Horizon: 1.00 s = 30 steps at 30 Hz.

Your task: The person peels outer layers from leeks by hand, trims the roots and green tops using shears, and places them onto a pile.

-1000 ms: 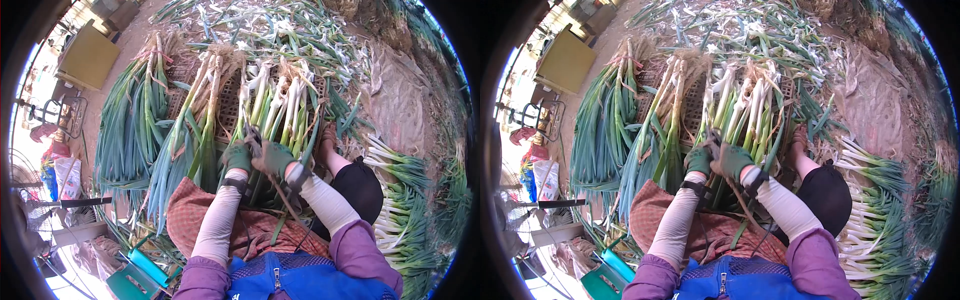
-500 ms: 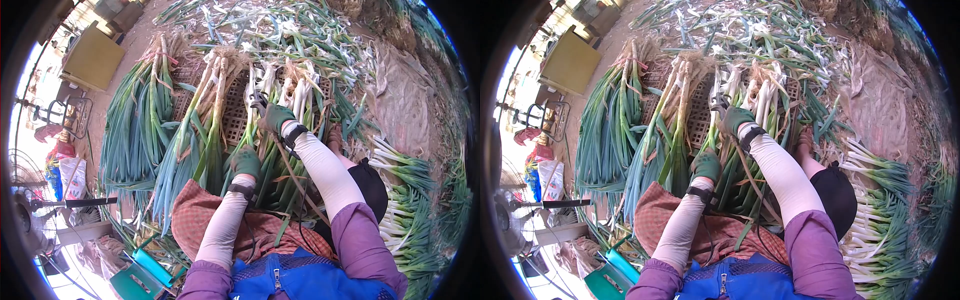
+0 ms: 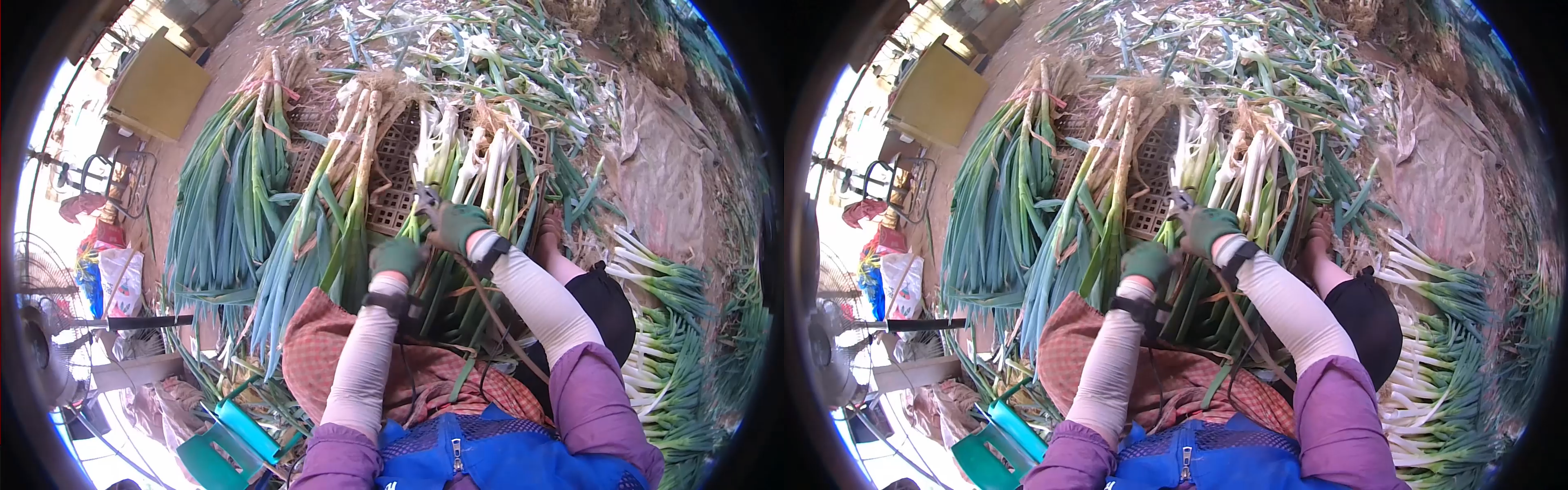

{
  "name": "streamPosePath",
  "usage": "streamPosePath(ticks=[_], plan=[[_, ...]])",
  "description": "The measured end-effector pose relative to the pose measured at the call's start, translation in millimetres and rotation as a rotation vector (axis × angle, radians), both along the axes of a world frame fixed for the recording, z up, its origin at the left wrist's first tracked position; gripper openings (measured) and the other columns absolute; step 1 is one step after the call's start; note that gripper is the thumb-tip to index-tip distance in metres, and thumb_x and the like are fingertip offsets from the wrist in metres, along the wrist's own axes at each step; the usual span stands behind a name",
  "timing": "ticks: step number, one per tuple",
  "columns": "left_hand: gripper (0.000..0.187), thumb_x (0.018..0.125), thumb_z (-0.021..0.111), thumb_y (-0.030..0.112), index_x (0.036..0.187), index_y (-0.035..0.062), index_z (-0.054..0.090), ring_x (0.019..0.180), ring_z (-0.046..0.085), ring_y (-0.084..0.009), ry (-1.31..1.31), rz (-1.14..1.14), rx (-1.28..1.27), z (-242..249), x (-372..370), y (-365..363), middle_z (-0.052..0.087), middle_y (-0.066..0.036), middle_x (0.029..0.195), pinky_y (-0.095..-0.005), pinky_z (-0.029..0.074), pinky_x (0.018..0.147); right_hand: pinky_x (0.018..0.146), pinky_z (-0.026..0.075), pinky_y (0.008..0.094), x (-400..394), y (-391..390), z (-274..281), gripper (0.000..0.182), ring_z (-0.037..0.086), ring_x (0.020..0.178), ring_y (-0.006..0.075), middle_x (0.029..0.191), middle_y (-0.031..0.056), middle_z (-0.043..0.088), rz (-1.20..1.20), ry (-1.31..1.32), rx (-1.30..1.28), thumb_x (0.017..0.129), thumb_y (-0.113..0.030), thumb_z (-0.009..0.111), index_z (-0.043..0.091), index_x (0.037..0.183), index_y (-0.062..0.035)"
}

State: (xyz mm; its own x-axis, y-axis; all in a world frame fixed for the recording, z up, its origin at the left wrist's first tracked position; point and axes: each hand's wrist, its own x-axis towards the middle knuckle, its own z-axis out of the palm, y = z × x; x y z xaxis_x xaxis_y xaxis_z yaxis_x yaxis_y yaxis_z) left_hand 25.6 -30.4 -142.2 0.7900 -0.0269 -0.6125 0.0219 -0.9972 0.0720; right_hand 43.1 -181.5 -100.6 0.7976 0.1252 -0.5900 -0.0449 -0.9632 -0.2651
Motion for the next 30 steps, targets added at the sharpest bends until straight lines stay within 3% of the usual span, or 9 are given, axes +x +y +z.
streamPosePath(ticks=[2, 4, 6, 10, 12, 18, 22, 26, 30], plan=[[0.059, 0.09, 0.052, 0.059, 0.112, 0.0071, 0.07, 0.104, 0.068, -0.035, -0.231, 0.165, -0.152, -11.3, 18.0, 32.0, 0.069, -0.019, 0.112, -0.045, 0.054, 0.089, 0.094, 0.051, 0.0441, -14.3, -10.2, -4.3, 0.062, 0.068, 0.107, 0.0354, 0.113, 0.0199, 0.069, -0.043, -0.046, -0.032, 0.08, -0.037, 0.065, 0.055, 0.132, -0.0036], [0.05, 0.087, 0.062, 0.049, 0.115, 0.0074, 0.064, 0.104, 0.067, -0.0333, -0.564, 0.28, -0.05, -33.1, 32.4, 58.9, 0.067, -0.018, 0.111, -0.0431, 0.054, 0.089, 0.094, 0.051, 0.0411, -25.7, -19.5, -17.3, 0.066, 0.067, 0.107, 0.0344, 0.112, 0.0244, 0.068, -0.102, -0.037, -0.024, 0.079, -0.039, 0.068, 0.055, 0.123, 0.008], [0.045, 0.086, 0.066, 0.042, 0.116, 0.0083, 0.061, 0.105, 0.066, -0.0325, -0.865, 0.316, 0.027, -46.0, 35.7, 77.1, 0.066, -0.018, 0.113, -0.0418, 0.054, 0.089, 0.095, 0.05, 0.0411, -43.9, -20.3, -0.9, 0.065, 0.068, 0.107, 0.0346, 0.111, 0.0248, 0.069, -0.158, -0.052, 0.018, 0.079, -0.039, 0.068, 0.054, 0.123, 0.0067], [0.044, 0.083, 0.071, 0.037, 0.115, 0.0082, 0.062, 0.109, 0.064, -0.0321, -0.336, 0.3, -0.061, -35.5, 21.4, 56.0, 0.062, -0.018, 0.119, -0.0416, 0.052, 0.093, 0.094, 0.05, 0.0424, -65.7, -19.7, 11.4, 0.061, 0.067, 0.104, 0.0373, 0.107, 0.0264, 0.069, -0.222, -0.009, 0.07, 0.079, -0.039, 0.068, 0.054, 0.118, 0.0053], [0.043, 0.082, 0.071, 0.036, 0.116, 0.0116, 0.064, 0.108, 0.064, -0.0337, -0.338, 0.19, -0.057, -45.7, 8.2, 40.8, 0.064, -0.016, 0.119, -0.0418, 0.052, 0.092, 0.091, 0.051, 0.0445, -73.2, -18.8, 2.3, 0.06, 0.068, 0.1, 0.039, 0.103, 0.0264, 0.069, -0.25, -0.051, 0.139, 0.078, -0.04, 0.068, 0.054, 0.117, 0.0027], [0.032, 0.085, 0.068, 0.031, 0.111, 0.0133, 0.071, 0.092, 0.07, -0.0335, -0.531, 0.346, -0.654, -48.7, 27.3, 49.5, 0.073, -0.016, 0.095, -0.0405, 0.053, 0.083, 0.084, 0.052, 0.0467, -123.1, -17.6, 17.1, 0.061, 0.066, 0.094, 0.0434, 0.098, 0.0283, 0.067, -0.31, 0.048, 0.511, 0.076, -0.042, 0.068, 0.053, 0.117, 0.0004], [0.037, 0.085, 0.07, 0.032, 0.113, 0.0084, 0.069, 0.097, 0.07, -0.0321, -0.427, 0.535, -0.59, -59.5, 30.2, 54.0, 0.072, -0.018, 0.103, -0.0399, 0.052, 0.085, 0.082, 0.051, 0.0461, -147.6, -6.0, 0.1, 0.06, 0.066, 0.094, 0.043, 0.095, 0.0275, 0.067, -0.305, 0.037, 0.558, 0.076, -0.042, 0.07, 0.055, 0.116, -0.0002], [0.047, 0.083, 0.071, 0.037, 0.121, 0.0088, 0.065, 0.105, 0.066, -0.0373, -0.335, 0.46, -0.437, -56.3, 26.4, 58.3, 0.069, -0.019, 0.113, -0.0429, 0.05, 0.092, 0.085, 0.051, 0.0459, -135.1, -6.6, 4.7, 0.066, 0.066, 0.096, 0.0438, 0.097, 0.0292, 0.067, -0.214, 0.032, 0.471, 0.078, -0.043, 0.068, 0.052, 0.12, 0.0051], [0.043, 0.088, 0.063, 0.044, 0.111, 0.0082, 0.071, 0.099, 0.067, -0.0387, -0.313, 0.486, -0.569, -57.7, 25.2, 63.5, 0.07, -0.023, 0.102, -0.0448, 0.052, 0.087, 0.083, 0.05, 0.0458, -121.4, -1.1, 9.3, 0.062, 0.067, 0.092, 0.0417, 0.091, 0.0262, 0.068, -0.198, 0.049, 0.449, 0.077, -0.043, 0.068, 0.054, 0.118, 0.0015]])
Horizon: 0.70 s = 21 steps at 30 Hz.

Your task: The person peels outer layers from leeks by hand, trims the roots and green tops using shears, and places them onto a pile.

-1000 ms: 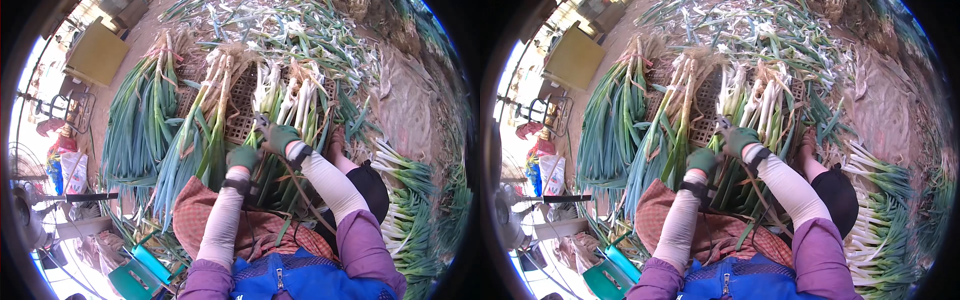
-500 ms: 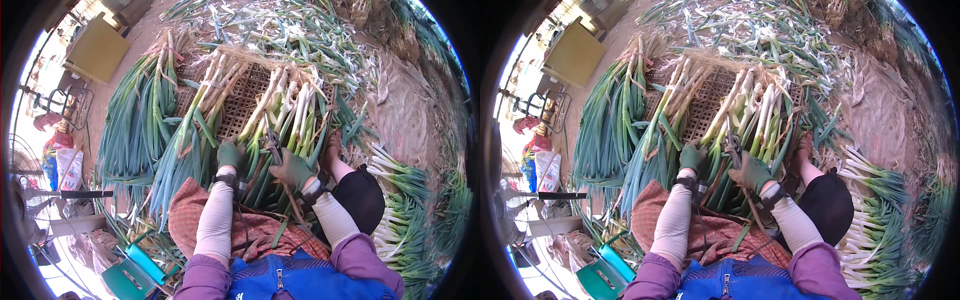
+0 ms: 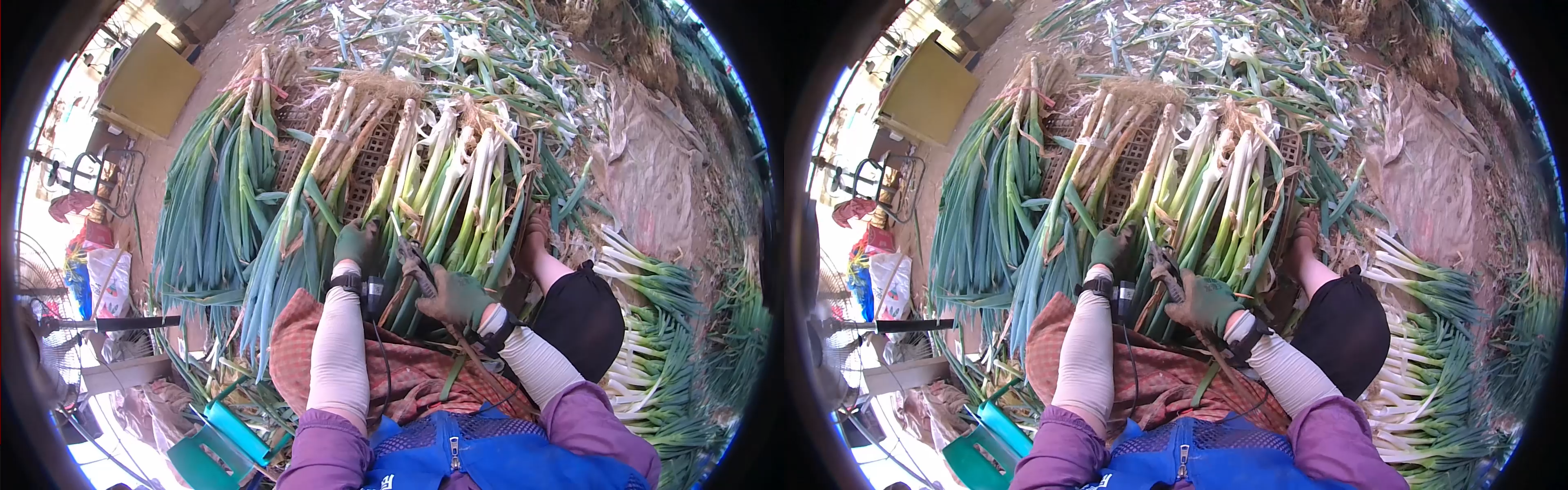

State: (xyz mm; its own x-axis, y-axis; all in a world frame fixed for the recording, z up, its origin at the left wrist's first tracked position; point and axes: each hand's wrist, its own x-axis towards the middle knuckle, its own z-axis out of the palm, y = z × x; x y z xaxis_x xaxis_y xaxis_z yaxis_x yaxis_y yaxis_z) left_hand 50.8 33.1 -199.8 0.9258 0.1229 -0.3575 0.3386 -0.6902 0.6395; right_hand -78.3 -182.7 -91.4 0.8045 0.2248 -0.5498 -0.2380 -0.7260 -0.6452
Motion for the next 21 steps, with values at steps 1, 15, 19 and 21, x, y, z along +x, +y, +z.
streamPosePath(ticks=[1, 15, 19, 21], plan=[[0.043, 0.089, 0.062, 0.044, 0.11, 0.0081, 0.071, 0.098, 0.067, -0.0392, -0.01, -0.001, 0.004, -8.8, 3.5, 4.5, 0.07, -0.023, 0.101, -0.0453, 0.052, 0.087, 0.084, 0.05, 0.0457, 6.1, 2.3, -3.2, 0.062, 0.067, 0.092, 0.0414, 0.091, 0.0261, 0.068, -0.005, 0.009, -0.021, 0.077, -0.043, 0.067, 0.054, 0.119, 0.0015], [0.056, 0.088, 0.059, 0.055, 0.107, 0.0033, 0.071, 0.1, 0.067, -0.0409, 0.075, 0.023, 0.138, -30.0, 13.7, 7.4, 0.069, -0.027, 0.101, -0.046, 0.051, 0.088, 0.089, 0.051, 0.0435, 57.8, 10.6, -24.9, 0.067, 0.067, 0.098, 0.0401, 0.102, 0.0271, 0.068, -0.058, -0.132, -0.099, 0.076, -0.046, 0.067, 0.055, 0.12, 0.0031], [0.053, 0.084, 0.068, 0.05, 0.112, 0.0049, 0.069, 0.104, 0.066, -0.0384, 0.063, -0.028, 0.036, -22.9, 5.3, 6.6, 0.069, -0.025, 0.106, -0.0434, 0.051, 0.091, 0.095, 0.051, 0.0404, 125.1, 1.3, -10.9, 0.069, 0.067, 0.105, 0.0363, 0.11, 0.0278, 0.067, -0.11, -0.069, -0.187, 0.079, -0.042, 0.064, 0.052, 0.127, 0.0063], [0.051, 0.083, 0.07, 0.046, 0.116, 0.0067, 0.068, 0.109, 0.064, -0.0386, 0.088, -0.045, 0.028, -2.2, -0.6, 1.6, 0.069, -0.023, 0.111, -0.0434, 0.05, 0.093, 0.095, 0.051, 0.0405, 140.5, -2.7, -18.3, 0.07, 0.068, 0.104, 0.037, 0.108, 0.0278, 0.068, -0.204, 0.019, -0.224, 0.08, -0.043, 0.064, 0.052, 0.127, 0.0072]])
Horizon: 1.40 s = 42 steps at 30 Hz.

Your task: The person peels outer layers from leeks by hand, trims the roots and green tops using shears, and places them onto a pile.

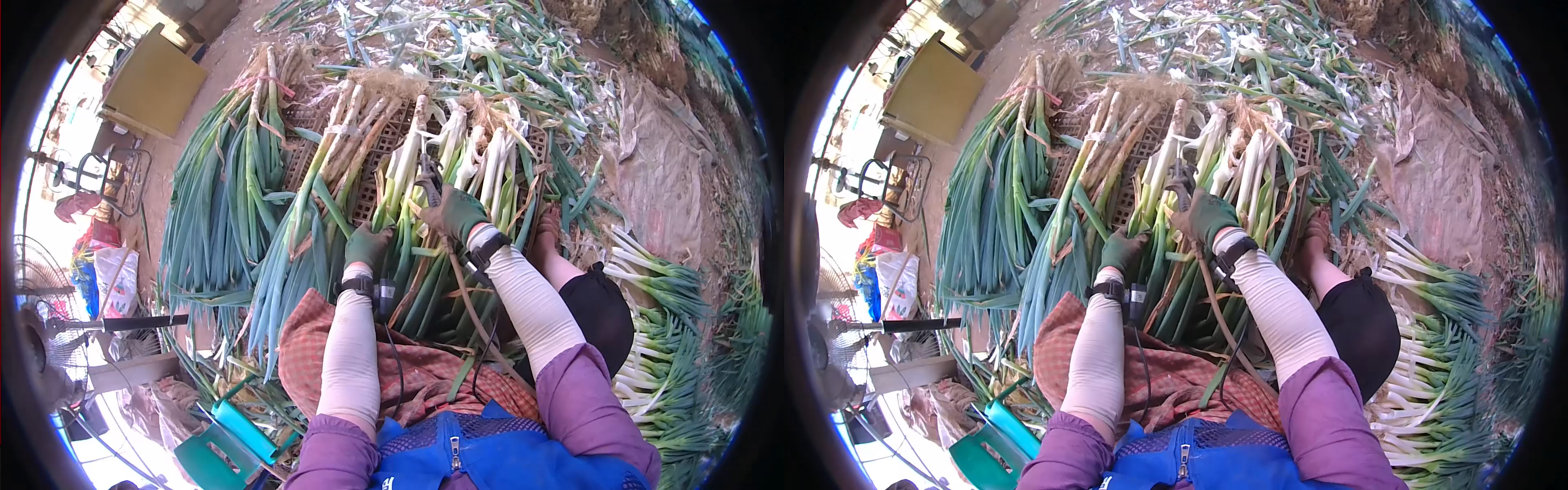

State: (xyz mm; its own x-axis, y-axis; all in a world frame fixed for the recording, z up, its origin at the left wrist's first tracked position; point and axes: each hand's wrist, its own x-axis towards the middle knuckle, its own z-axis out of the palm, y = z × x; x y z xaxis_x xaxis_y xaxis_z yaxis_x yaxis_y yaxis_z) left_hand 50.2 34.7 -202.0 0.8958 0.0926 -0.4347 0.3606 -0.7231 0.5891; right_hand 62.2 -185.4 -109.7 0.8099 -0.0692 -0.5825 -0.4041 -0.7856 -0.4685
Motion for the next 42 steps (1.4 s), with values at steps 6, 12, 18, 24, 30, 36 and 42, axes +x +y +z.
streamPosePath(ticks=[6, 12, 18, 24, 30, 36, 42], plan=[[0.044, 0.084, 0.069, 0.042, 0.114, 0.0097, 0.07, 0.104, 0.066, -0.038, 0.0, 0.008, 0.026, 7.6, -1.1, -1.8, 0.07, -0.022, 0.107, -0.0435, 0.051, 0.091, 0.091, 0.052, 0.0421, -30.1, 1.9, 9.2, 0.066, 0.069, 0.099, 0.0385, 0.103, 0.0271, 0.069, 0.097, -0.02, 0.012, 0.08, -0.043, 0.065, 0.054, 0.122, 0.0072], [0.041, 0.086, 0.068, 0.04, 0.114, 0.0098, 0.07, 0.101, 0.067, -0.0379, 0.005, -0.059, 0.025, 9.4, 2.0, 1.7, 0.07, -0.022, 0.105, -0.0439, 0.051, 0.089, 0.088, 0.053, 0.0412, -0.2, -1.7, -0.4, 0.069, 0.071, 0.094, 0.0367, 0.095, 0.0239, 0.072, 0.116, -0.078, -0.039, 0.081, -0.047, 0.065, 0.054, 0.121, 0.0072], [0.043, 0.086, 0.067, 0.042, 0.114, 0.0093, 0.07, 0.101, 0.067, -0.0386, 0.006, -0.039, 0.01, 10.5, 2.0, 0.6, 0.07, -0.023, 0.105, -0.0442, 0.051, 0.09, 0.089, 0.052, 0.0417, 36.6, -6.4, -4.1, 0.069, 0.069, 0.097, 0.0369, 0.101, 0.0256, 0.07, 0.181, -0.039, -0.102, 0.081, -0.048, 0.064, 0.052, 0.122, 0.0062], [0.049, 0.085, 0.068, 0.045, 0.111, 0.0034, 0.07, 0.102, 0.067, -0.0389, 0.132, -0.133, -0.012, 7.5, 6.6, -4.6, 0.069, -0.024, 0.106, -0.0442, 0.051, 0.09, 0.086, 0.054, 0.0397, 21.2, -4.1, 0.1, 0.064, 0.071, 0.091, 0.0339, 0.096, 0.0237, 0.071, 0.23, 0.043, -0.075, 0.081, -0.045, 0.064, 0.056, 0.119, 0.0062], [0.053, 0.083, 0.069, 0.049, 0.11, 0.0026, 0.071, 0.104, 0.067, -0.0358, 0.128, -0.286, -0.033, 10.2, -1.7, -33.6, 0.069, -0.026, 0.106, -0.0417, 0.05, 0.093, 0.088, 0.054, 0.0393, -16.7, -27.4, -10.5, 0.059, 0.07, 0.095, 0.0351, 0.1, 0.0242, 0.07, 0.06, -0.099, -0.152, 0.074, -0.039, 0.067, 0.061, 0.116, 0.0019], [0.066, 0.082, 0.07, 0.048, 0.13, 0.0053, 0.057, 0.123, 0.053, -0.0311, -0.521, 0.195, 0.375, 4.9, 37.4, 6.2, 0.056, -0.018, 0.132, -0.0439, 0.039, 0.105, 0.091, 0.052, 0.0422, -49.2, -24.3, 6.6, 0.067, 0.067, 0.101, 0.0385, 0.106, 0.026, 0.068, 0.108, -0.036, -0.036, 0.075, -0.042, 0.067, 0.054, 0.127, -0.0022], [0.082, 0.08, 0.07, 0.039, 0.148, 0.0074, 0.037, 0.142, 0.036, -0.0322, -0.185, 0.298, 0.523, 26.6, 52.8, 89.3, 0.041, -0.019, 0.151, -0.0462, 0.027, 0.117, 0.084, 0.052, 0.0457, -90.3, -14.4, -4.8, 0.064, 0.067, 0.094, 0.0415, 0.098, 0.0288, 0.067, 0.115, -0.111, 0.059, 0.076, -0.043, 0.069, 0.056, 0.12, 0.0015]])
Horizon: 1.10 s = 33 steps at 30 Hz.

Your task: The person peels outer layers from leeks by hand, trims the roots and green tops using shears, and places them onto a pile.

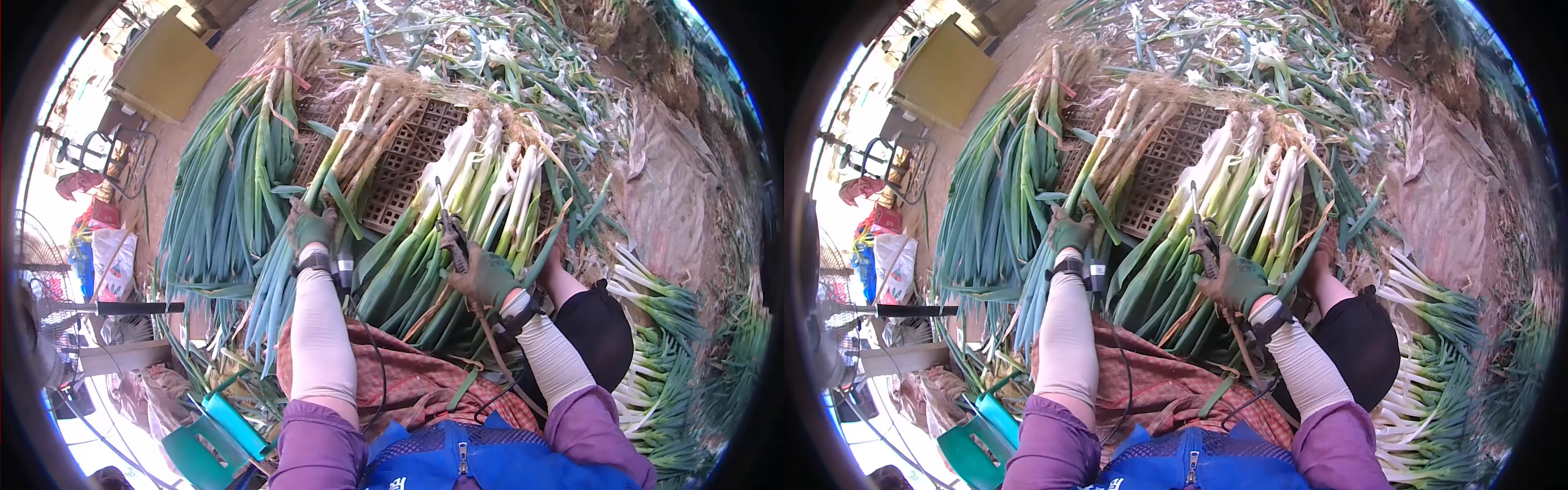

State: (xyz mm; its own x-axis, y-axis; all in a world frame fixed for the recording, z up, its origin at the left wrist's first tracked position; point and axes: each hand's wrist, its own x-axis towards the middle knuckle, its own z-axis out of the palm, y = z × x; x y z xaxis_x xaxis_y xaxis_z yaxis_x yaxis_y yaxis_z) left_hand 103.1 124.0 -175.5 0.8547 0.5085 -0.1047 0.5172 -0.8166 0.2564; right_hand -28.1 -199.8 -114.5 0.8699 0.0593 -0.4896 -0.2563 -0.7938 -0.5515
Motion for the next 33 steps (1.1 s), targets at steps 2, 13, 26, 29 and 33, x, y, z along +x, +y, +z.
streamPosePath(ticks=[2, 13, 26, 29, 33], plan=[[0.076, 0.078, 0.071, 0.042, 0.143, 0.0117, 0.046, 0.133, 0.045, -0.0329, 0.074, -0.071, -0.01, 1.1, 8.0, 8.7, 0.048, -0.018, 0.142, -0.0474, 0.032, 0.112, 0.084, 0.052, 0.046, -0.2, 1.2, -11.0, 0.064, 0.067, 0.094, 0.0423, 0.099, 0.0284, 0.067, 0.027, 0.018, -0.059, 0.077, -0.043, 0.069, 0.055, 0.12, 0.0028], [0.06, 0.084, 0.067, 0.05, 0.124, 0.0064, 0.062, 0.113, 0.062, -0.0379, -0.012, -0.384, -0.216, -51.2, 55.6, 99.6, 0.065, -0.022, 0.119, -0.0425, 0.048, 0.097, 0.091, 0.051, 0.0425, 4.7, 0.2, -10.4, 0.077, 0.067, 0.101, 0.0399, 0.108, 0.0268, 0.068, 0.056, 0.065, -0.034, 0.077, -0.048, 0.07, 0.049, 0.129, 0.0042], [0.045, 0.084, 0.071, 0.039, 0.1, -0.0015, 0.061, 0.08, 0.067, -0.0418, -0.008, -0.574, -0.353, 92.1, 21.5, -25.1, 0.069, -0.023, 0.087, -0.0444, 0.053, 0.074, 0.08, 0.051, 0.0396, -3.0, 8.2, -9.2, 0.063, 0.067, 0.085, 0.0326, 0.09, 0.0219, 0.067, -0.167, 0.043, 0.224, 0.076, -0.039, 0.074, 0.057, 0.121, 0.0015], [0.03, 0.095, 0.058, 0.028, 0.105, -0.0001, 0.056, 0.064, 0.062, -0.0261, -0.034, -0.848, -0.205, 37.0, 8.6, -50.9, 0.068, -0.013, 0.085, -0.0379, 0.051, 0.062, 0.08, 0.053, 0.0404, -5.9, 11.1, -12.7, 0.068, 0.068, 0.087, 0.0343, 0.093, 0.0235, 0.067, -0.212, 0.074, 0.372, 0.076, -0.046, 0.072, 0.055, 0.119, 0.0027], [0.055, 0.09, 0.059, 0.048, 0.107, -0.0049, 0.059, 0.093, 0.069, -0.036, 0.27, -0.858, -0.39, -76.9, -3.3, -67.1, 0.07, -0.024, 0.095, -0.0414, 0.052, 0.082, 0.075, 0.052, 0.0398, -21.6, 8.2, -1.0, 0.067, 0.068, 0.081, 0.0307, 0.088, 0.0192, 0.067, -0.21, -0.03, 0.377, 0.074, -0.043, 0.074, 0.055, 0.119, 0.002]])
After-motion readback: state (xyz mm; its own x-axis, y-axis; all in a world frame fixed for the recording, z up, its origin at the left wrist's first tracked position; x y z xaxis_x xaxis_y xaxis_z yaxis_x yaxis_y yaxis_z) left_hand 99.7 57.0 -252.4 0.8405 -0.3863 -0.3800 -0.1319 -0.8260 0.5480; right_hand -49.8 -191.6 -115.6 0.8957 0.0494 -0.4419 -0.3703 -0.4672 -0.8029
